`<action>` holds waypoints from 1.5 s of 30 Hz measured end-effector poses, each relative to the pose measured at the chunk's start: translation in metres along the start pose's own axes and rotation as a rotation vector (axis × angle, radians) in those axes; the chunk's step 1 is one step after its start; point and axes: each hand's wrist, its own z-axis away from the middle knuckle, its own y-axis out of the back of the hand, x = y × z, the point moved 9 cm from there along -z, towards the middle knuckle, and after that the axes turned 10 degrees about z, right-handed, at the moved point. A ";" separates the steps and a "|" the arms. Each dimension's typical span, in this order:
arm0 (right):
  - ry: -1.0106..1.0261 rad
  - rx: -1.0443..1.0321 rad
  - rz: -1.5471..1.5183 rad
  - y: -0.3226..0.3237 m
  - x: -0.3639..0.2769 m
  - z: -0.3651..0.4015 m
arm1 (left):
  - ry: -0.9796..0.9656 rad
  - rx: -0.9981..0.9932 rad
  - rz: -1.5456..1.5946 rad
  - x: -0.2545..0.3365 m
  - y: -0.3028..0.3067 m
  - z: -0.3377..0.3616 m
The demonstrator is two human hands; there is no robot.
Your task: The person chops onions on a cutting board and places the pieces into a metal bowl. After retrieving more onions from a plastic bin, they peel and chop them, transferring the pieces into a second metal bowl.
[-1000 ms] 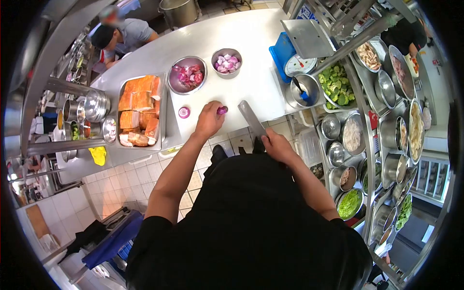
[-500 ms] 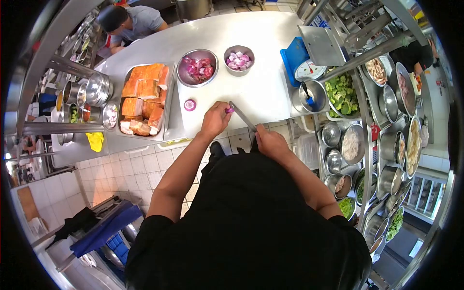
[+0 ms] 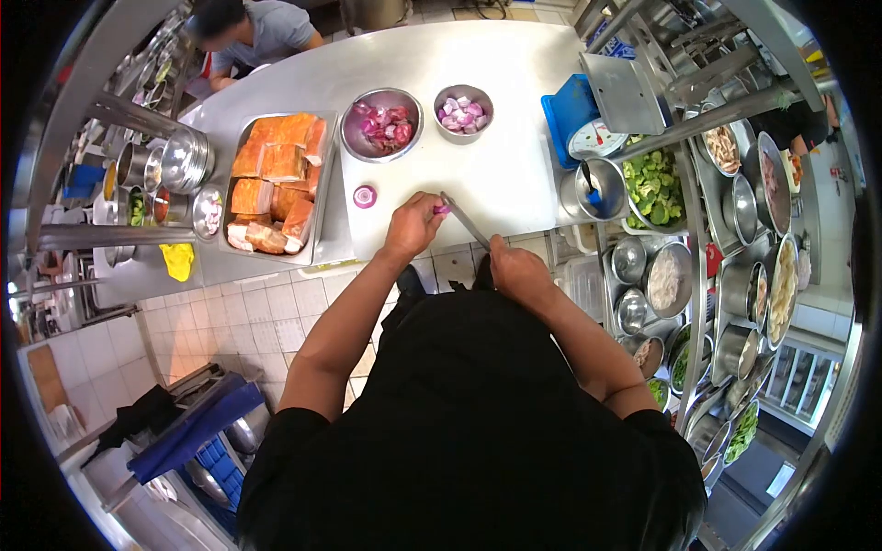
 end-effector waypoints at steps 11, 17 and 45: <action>-0.009 -0.048 -0.004 -0.023 0.005 -0.016 | 0.033 -0.011 0.015 -0.006 0.000 -0.001; 0.019 0.026 -0.042 -0.029 0.001 -0.019 | 0.025 -0.032 -0.007 -0.006 -0.003 0.001; -0.206 0.011 -0.268 -0.034 0.028 0.001 | 0.204 -0.191 -0.156 0.009 -0.026 -0.021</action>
